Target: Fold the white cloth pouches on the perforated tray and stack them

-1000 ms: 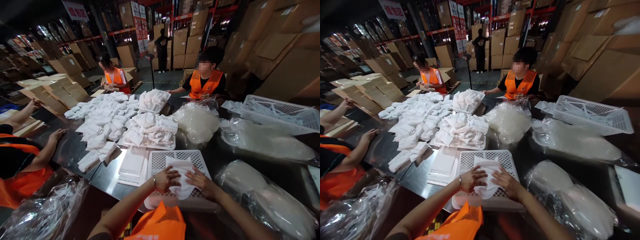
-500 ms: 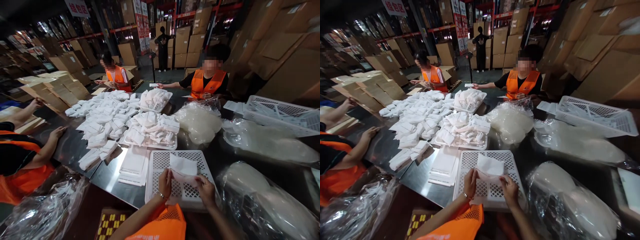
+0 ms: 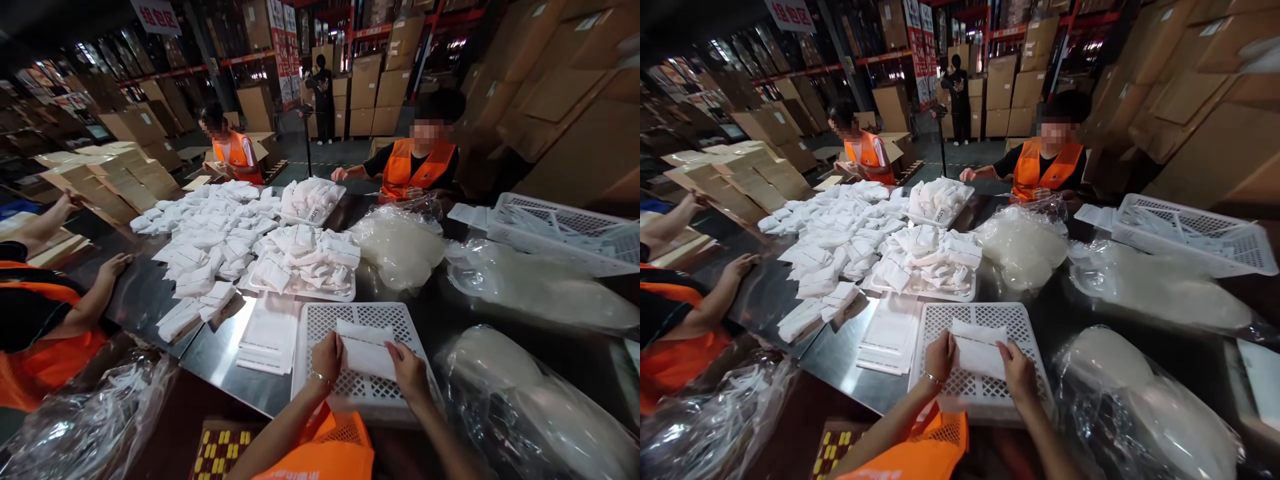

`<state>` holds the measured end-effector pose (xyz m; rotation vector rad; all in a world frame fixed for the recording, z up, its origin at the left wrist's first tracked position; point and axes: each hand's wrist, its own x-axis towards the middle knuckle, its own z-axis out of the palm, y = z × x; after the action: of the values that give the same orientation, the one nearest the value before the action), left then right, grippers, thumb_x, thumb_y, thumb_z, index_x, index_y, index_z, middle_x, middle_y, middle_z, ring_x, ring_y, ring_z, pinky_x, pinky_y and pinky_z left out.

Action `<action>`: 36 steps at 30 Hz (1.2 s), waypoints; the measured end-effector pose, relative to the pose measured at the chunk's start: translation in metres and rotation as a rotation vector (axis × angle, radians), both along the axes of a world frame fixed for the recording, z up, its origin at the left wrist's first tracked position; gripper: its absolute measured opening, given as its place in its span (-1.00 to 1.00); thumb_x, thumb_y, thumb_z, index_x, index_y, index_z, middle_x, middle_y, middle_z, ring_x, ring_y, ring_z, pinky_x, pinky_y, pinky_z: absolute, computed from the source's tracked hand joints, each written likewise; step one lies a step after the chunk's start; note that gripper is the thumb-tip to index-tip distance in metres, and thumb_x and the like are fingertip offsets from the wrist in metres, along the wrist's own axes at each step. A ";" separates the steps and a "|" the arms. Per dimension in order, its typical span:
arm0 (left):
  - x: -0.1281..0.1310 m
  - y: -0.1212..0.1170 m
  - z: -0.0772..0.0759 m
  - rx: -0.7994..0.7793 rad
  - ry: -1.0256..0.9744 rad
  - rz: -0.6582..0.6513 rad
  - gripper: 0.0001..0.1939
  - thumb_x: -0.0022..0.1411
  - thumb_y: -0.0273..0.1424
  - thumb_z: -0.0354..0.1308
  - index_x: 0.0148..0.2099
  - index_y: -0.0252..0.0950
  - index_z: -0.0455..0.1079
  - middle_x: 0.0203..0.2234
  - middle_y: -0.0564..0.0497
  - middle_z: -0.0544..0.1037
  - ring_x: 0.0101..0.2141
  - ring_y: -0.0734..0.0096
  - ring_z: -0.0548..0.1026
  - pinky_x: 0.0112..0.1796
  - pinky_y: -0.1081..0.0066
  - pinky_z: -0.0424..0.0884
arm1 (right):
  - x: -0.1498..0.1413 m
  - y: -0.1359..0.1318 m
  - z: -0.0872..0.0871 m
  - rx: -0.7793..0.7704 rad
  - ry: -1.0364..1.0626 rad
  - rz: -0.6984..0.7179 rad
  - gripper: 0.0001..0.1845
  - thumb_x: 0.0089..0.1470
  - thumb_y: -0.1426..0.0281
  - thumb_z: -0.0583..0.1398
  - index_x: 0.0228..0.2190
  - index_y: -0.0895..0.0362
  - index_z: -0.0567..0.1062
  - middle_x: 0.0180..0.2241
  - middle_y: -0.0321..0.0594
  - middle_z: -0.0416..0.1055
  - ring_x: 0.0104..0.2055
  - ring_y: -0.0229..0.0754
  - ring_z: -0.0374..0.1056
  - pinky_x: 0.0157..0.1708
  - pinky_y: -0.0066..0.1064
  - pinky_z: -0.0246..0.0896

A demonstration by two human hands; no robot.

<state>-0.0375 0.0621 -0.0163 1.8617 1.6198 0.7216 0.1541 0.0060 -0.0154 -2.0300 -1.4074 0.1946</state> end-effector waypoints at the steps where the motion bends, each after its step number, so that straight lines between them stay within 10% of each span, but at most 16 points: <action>1: 0.000 0.000 -0.001 0.003 0.022 -0.008 -0.77 0.31 -0.37 -0.09 -0.40 -0.23 0.26 -0.62 0.03 0.40 -0.58 0.35 0.34 -0.49 0.43 0.00 | 0.000 0.001 0.001 -0.012 -0.013 0.004 -0.26 0.08 -0.22 -0.23 -0.66 0.07 0.31 -0.71 -0.18 0.32 -0.67 -0.17 0.24 -0.60 -0.36 -0.03; 10: -0.005 0.006 0.036 0.066 0.326 -0.043 -0.77 0.29 -0.49 -0.12 -0.21 -0.32 0.38 -0.50 -0.08 0.51 -0.49 0.31 0.45 -0.46 0.41 0.24 | 0.007 0.008 0.014 -0.379 -0.273 0.055 -0.57 0.22 0.12 -0.03 -0.42 0.12 0.46 -0.54 -0.10 0.47 -0.47 -0.07 0.42 -0.56 -0.40 0.02; 15: 0.017 0.001 0.057 0.552 0.325 -0.436 -0.59 0.28 -0.51 -0.14 0.14 -0.30 0.26 0.01 -0.13 0.45 0.05 0.25 0.35 0.07 0.19 0.26 | -0.001 0.008 0.033 -0.500 -0.359 0.064 -0.61 0.24 0.17 -0.03 -0.32 0.14 0.48 -0.49 -0.08 0.48 -0.40 -0.02 0.45 -0.51 -0.38 0.13; 18: 0.036 -0.001 0.041 0.514 0.448 -0.510 -0.57 0.32 -0.34 -0.13 0.17 -0.33 0.24 0.14 -0.15 0.33 0.16 0.12 0.23 0.12 0.00 0.19 | -0.007 0.010 0.049 -0.590 -0.447 -0.006 -0.51 0.23 0.11 -0.06 -0.20 0.23 0.46 -0.45 0.01 0.48 -0.38 0.06 0.45 -0.47 -0.28 0.24; 21: 0.043 -0.001 0.021 0.440 0.522 -0.466 -0.49 0.34 -0.26 -0.17 0.27 -0.31 0.11 0.22 -0.16 0.19 0.21 0.07 0.15 0.11 -0.13 0.17 | -0.014 0.011 0.059 -0.375 -0.562 -0.085 -0.38 0.19 0.14 0.03 0.10 0.35 0.26 -0.13 0.23 0.42 -0.12 0.21 0.39 -0.30 -0.11 0.32; 25: 0.038 -0.004 0.009 0.455 0.529 -0.487 -0.45 0.33 -0.34 -0.19 0.33 -0.29 -0.06 0.27 -0.13 0.09 0.26 0.08 0.01 0.14 -0.17 0.08 | -0.034 0.013 0.042 0.035 -0.640 0.240 -0.45 0.19 0.45 -0.05 0.21 0.24 0.12 0.24 0.04 0.03 0.30 0.06 -0.12 0.21 0.00 -0.10; 30: 0.028 -0.001 -0.003 0.269 0.261 -0.483 -0.46 0.27 -0.48 -0.16 0.29 -0.42 0.04 0.23 -0.25 0.16 0.25 0.12 0.05 0.17 -0.05 0.09 | -0.034 0.021 -0.007 0.096 -0.166 0.207 -0.47 0.15 0.40 -0.11 0.10 0.33 0.29 0.17 0.08 0.16 0.27 0.03 -0.04 0.24 0.04 -0.17; 36: 0.035 0.003 0.012 -0.388 -0.822 -0.061 -0.43 0.18 -0.39 -0.02 0.25 -0.33 0.12 0.18 -0.16 0.26 0.10 0.20 0.31 0.08 0.16 0.29 | -0.021 0.024 -0.005 0.145 0.755 -0.105 -0.26 0.01 0.03 -0.01 0.08 0.26 0.31 0.05 0.05 0.32 0.10 0.01 0.26 0.07 -0.10 0.19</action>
<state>-0.0027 0.0655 -0.0048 1.1037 1.0555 0.9064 0.1331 0.0300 -0.0199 -1.6377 -0.8085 0.7060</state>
